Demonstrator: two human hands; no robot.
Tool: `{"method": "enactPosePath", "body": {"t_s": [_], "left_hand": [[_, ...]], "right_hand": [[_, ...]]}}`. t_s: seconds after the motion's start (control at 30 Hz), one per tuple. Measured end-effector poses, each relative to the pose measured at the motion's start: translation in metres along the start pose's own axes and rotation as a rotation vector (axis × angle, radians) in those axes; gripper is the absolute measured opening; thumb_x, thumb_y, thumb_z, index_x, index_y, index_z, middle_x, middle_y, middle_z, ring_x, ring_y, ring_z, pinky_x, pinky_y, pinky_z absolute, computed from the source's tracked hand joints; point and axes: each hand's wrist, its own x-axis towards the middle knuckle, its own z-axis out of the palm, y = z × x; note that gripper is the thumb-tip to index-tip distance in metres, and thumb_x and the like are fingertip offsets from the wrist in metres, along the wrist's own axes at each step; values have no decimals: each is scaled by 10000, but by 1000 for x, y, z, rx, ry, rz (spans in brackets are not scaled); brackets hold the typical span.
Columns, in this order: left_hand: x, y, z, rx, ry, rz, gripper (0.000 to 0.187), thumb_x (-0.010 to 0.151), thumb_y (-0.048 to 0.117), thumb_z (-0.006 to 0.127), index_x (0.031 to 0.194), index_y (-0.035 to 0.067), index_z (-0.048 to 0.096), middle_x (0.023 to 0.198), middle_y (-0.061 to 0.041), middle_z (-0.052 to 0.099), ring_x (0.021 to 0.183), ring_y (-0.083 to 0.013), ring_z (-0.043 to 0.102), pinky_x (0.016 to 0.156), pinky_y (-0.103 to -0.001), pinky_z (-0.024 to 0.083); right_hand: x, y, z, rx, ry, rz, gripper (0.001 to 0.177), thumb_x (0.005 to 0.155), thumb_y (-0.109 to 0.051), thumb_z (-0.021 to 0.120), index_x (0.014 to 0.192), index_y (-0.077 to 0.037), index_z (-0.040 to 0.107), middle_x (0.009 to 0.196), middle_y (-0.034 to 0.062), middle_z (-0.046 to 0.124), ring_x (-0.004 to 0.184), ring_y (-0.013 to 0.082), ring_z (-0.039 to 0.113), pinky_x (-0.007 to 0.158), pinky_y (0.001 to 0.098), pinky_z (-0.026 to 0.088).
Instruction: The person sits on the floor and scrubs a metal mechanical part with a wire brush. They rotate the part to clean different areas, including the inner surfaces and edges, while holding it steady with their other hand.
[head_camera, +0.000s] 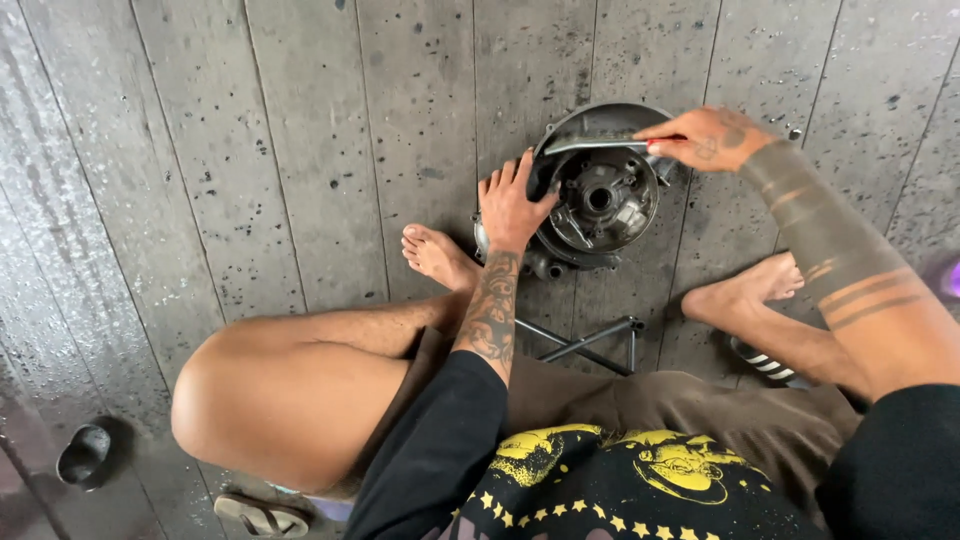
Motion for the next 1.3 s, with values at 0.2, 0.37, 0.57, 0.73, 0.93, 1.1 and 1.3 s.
{"method": "enactPosePath", "body": {"t_s": [0.2, 0.37, 0.57, 0.73, 0.93, 1.1, 1.3], "left_hand": [[65, 18, 12, 88, -106, 358, 800, 939, 730, 708, 1562, 255, 546, 1381, -10, 666, 1198, -295, 639, 1058, -520, 439], [91, 48, -6, 221, -174, 387, 872, 979, 889, 481, 1648, 334, 412, 1640, -96, 463, 1405, -353, 513, 1209, -627, 304], [10, -10, -6, -157, 156, -513, 994, 976, 807, 416, 1691, 127, 300, 1720, -222, 330, 1525, -448, 396, 1165, -686, 294], [10, -1, -12, -286, -137, -558, 862, 1022, 726, 204, 1736, 247, 148, 1822, -14, 101, 1649, -406, 70, 1206, -728, 43], [10, 9, -3, -151, 84, -571, 902, 994, 798, 352, 1713, 260, 258, 1805, -56, 194, 1650, -365, 152, 1251, -738, 4], [12, 2, -19, -269, -110, -531, 1114, 869, 904, 361, 1738, 239, 149, 1826, -48, 0, 1685, -340, 1, 1230, -755, -98], [14, -8, -2, -333, -147, -472, 1150, 878, 875, 411, 1729, 143, 160, 1822, -46, -23, 1687, -316, -49, 1224, -755, -149]], "right_hand": [[-32, 84, 128, 459, 358, 55, 450, 1087, -370, 500, 1504, -228, 594, 588, 65, 458, 477, 167, 311, 478, 343, 246], [-91, 57, 177, 645, 516, 218, 472, 1104, -390, 446, 1516, -210, 591, 975, 130, 713, 978, 296, 611, 1015, 386, 364], [-43, 95, 156, 204, 715, 85, 495, 1163, -367, 386, 1519, -136, 640, 833, 118, 637, 811, 300, 626, 534, 508, 496], [21, 105, 117, -112, 776, -83, 453, 1172, -408, 371, 1557, -327, 594, 825, -31, 436, 985, 171, 496, 812, 404, 139], [53, 111, 74, -234, 597, -197, 396, 1130, -501, 436, 1460, -407, 635, 991, 79, 561, 947, 278, 570, 1027, 532, 242], [55, 120, 27, -327, 370, -70, 602, 1134, -607, 189, 1534, -380, 577, 736, 72, 627, 946, 313, 620, 992, 502, 334], [56, 60, 21, -655, 501, -164, 473, 1108, -656, 206, 1487, -656, 490, 1051, -18, 676, 1055, 232, 524, 935, 464, 261]]}}
